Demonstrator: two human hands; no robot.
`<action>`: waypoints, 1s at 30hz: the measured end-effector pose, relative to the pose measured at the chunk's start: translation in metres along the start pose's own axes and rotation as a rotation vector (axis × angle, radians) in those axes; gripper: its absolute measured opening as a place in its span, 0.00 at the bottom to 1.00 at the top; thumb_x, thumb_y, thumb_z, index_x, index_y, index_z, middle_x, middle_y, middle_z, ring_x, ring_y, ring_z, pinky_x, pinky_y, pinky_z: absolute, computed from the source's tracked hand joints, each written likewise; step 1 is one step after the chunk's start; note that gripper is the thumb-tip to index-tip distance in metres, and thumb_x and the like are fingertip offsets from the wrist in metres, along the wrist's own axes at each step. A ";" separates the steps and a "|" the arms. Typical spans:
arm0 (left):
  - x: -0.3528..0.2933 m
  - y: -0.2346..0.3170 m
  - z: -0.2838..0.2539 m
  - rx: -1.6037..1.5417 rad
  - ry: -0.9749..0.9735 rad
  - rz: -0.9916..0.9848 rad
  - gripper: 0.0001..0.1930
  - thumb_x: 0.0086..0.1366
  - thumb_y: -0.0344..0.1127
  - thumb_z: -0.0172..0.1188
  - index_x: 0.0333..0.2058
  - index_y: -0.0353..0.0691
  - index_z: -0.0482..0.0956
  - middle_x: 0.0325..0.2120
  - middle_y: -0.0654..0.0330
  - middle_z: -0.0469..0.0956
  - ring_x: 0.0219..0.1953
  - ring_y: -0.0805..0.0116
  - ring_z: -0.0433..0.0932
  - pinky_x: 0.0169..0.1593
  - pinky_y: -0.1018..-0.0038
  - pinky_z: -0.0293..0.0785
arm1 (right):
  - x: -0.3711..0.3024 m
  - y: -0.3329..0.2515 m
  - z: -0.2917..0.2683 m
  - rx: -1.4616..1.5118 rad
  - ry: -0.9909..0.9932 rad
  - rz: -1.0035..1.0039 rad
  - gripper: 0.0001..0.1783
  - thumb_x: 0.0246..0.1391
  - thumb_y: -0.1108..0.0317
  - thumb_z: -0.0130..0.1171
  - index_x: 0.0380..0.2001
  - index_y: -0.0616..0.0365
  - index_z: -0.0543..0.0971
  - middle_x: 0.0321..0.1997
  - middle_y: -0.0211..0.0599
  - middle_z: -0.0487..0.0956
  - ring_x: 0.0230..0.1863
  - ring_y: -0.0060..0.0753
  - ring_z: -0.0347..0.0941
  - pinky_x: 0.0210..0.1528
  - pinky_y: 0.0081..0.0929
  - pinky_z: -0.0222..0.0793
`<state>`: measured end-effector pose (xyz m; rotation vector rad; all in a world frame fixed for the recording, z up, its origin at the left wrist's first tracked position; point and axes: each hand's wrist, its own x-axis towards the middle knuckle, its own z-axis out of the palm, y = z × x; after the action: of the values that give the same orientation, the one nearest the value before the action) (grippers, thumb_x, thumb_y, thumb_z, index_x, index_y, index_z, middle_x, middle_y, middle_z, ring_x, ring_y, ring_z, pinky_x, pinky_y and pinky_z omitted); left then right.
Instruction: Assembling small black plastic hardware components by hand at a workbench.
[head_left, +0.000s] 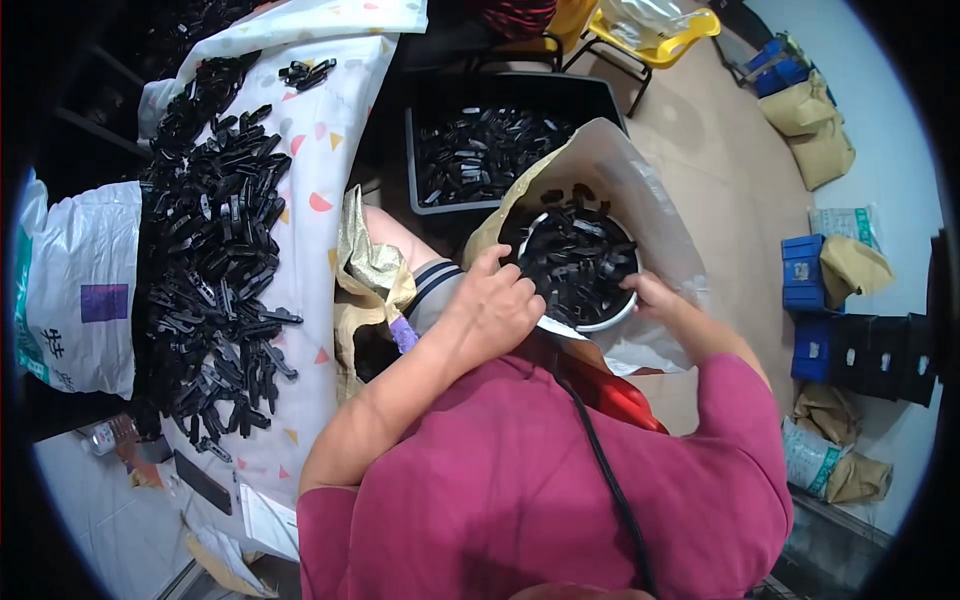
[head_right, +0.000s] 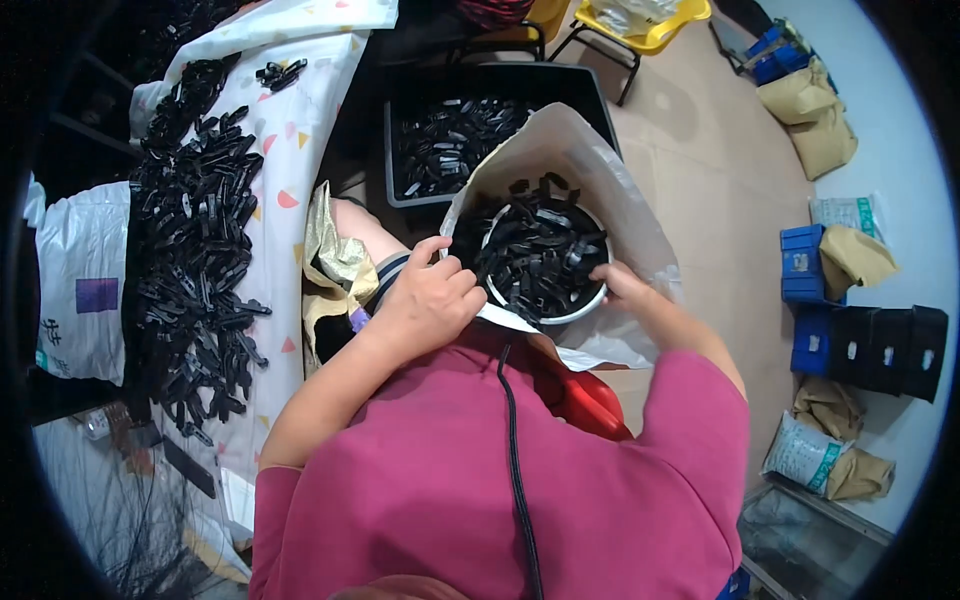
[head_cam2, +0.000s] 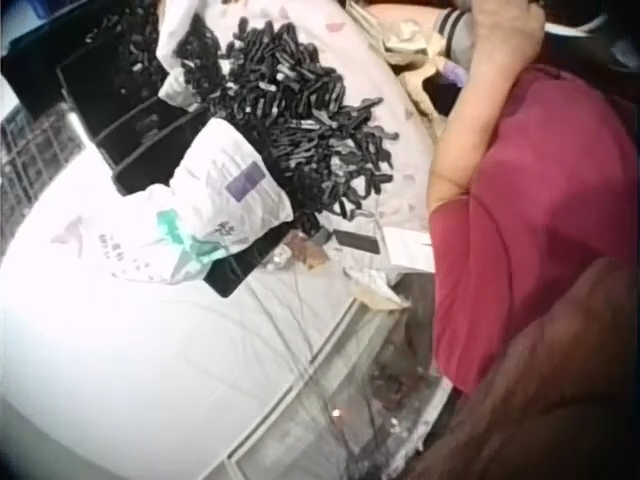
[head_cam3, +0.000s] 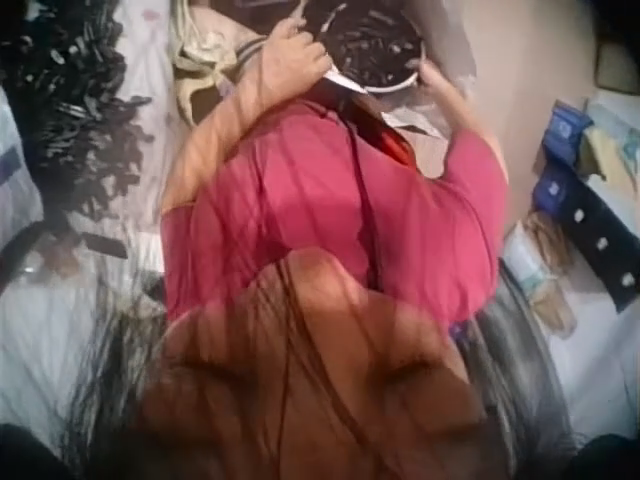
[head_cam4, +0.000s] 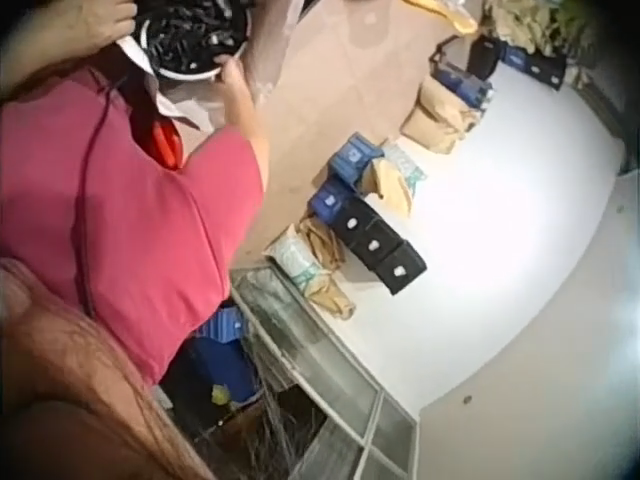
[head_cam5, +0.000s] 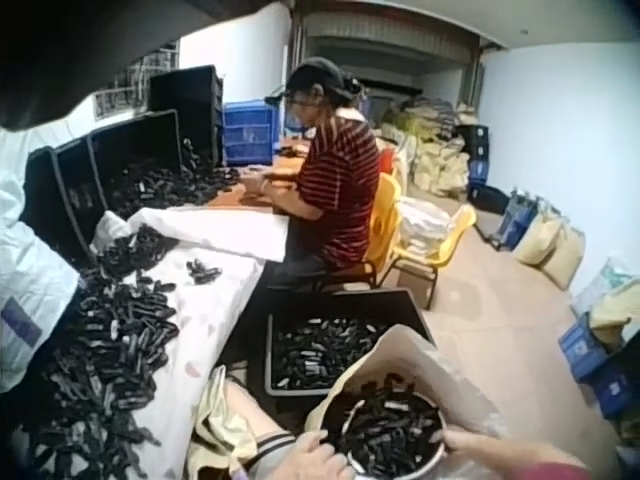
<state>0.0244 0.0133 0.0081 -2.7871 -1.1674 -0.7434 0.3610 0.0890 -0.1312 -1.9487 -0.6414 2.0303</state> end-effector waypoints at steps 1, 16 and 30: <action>0.001 0.000 0.000 0.001 0.028 0.007 0.06 0.47 0.31 0.52 0.14 0.45 0.68 0.14 0.66 0.64 0.24 0.71 0.69 0.51 0.64 0.63 | -0.020 -0.001 -0.003 0.056 0.011 -0.016 0.01 0.44 0.72 0.50 0.22 0.56 0.71 0.15 0.28 0.70 0.11 0.25 0.64 0.10 0.20 0.55; 0.038 0.033 -0.018 -0.446 -0.455 -0.663 0.52 0.48 0.49 0.64 0.60 0.28 0.41 0.58 0.34 0.49 0.54 0.42 0.63 0.54 0.64 0.64 | -0.108 -0.002 0.016 0.407 0.107 -0.360 0.13 0.37 0.78 0.50 0.31 0.57 0.69 0.15 0.28 0.69 0.08 0.25 0.64 0.04 0.19 0.54; 0.001 0.049 0.001 -0.334 -0.155 -0.501 0.55 0.44 0.46 0.68 0.59 0.25 0.41 0.57 0.37 0.52 0.60 0.46 0.56 0.60 0.64 0.55 | -0.144 -0.021 0.008 0.348 0.025 -0.377 0.04 0.38 0.77 0.50 0.23 0.60 0.70 0.17 0.31 0.71 0.13 0.25 0.69 0.09 0.17 0.61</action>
<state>0.0587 -0.0212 0.0147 -2.8708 -1.9846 -0.8257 0.3612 0.0378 0.0056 -1.5210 -0.5547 1.7458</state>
